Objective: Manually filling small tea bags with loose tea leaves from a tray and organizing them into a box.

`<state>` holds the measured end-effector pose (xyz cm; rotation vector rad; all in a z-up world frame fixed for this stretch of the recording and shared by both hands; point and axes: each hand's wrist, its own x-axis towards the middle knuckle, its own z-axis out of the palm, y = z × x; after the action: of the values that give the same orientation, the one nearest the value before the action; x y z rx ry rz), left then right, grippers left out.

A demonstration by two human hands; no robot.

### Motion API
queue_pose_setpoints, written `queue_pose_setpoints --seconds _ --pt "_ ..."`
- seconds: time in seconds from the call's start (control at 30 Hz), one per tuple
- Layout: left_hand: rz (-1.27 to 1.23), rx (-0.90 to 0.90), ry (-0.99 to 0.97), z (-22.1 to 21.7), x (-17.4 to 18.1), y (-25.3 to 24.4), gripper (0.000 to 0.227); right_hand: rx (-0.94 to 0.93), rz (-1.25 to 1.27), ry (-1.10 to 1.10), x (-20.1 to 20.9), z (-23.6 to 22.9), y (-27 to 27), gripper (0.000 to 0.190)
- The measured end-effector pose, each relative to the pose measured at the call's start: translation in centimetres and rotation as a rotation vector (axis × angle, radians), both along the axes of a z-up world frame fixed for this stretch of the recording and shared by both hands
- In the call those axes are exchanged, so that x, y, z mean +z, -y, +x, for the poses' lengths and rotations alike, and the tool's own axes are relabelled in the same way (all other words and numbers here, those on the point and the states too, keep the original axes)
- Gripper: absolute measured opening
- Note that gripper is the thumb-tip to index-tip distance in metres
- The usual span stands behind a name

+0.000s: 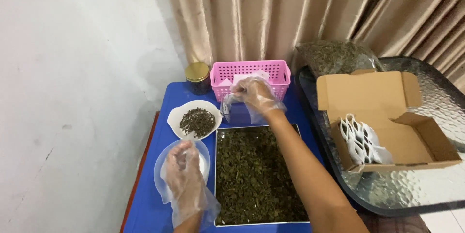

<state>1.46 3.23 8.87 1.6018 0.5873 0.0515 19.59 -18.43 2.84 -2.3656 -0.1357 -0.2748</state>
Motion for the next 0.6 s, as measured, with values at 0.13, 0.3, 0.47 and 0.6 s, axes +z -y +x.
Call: queue_pose_setpoints --seconds 0.13,0.3,0.47,0.6 --pt "-0.092 -0.006 -0.028 0.0 -0.3 -0.2 0.035 0.134 -0.204 -0.098 -1.8 3.9 -0.1 0.013" --pt "-0.170 -0.008 0.030 -0.1 -1.7 -0.3 0.030 0.178 -0.216 -0.439 0.3 3.2 -1.9 0.032" --pt "-0.256 0.024 0.069 0.2 -2.3 0.4 0.020 -0.028 0.431 -0.689 -2.1 5.3 -2.5 0.017" --pt "-0.218 -0.032 0.091 0.7 -4.0 -0.5 0.023 -0.020 0.529 -0.647 -5.3 6.1 -2.3 0.020"
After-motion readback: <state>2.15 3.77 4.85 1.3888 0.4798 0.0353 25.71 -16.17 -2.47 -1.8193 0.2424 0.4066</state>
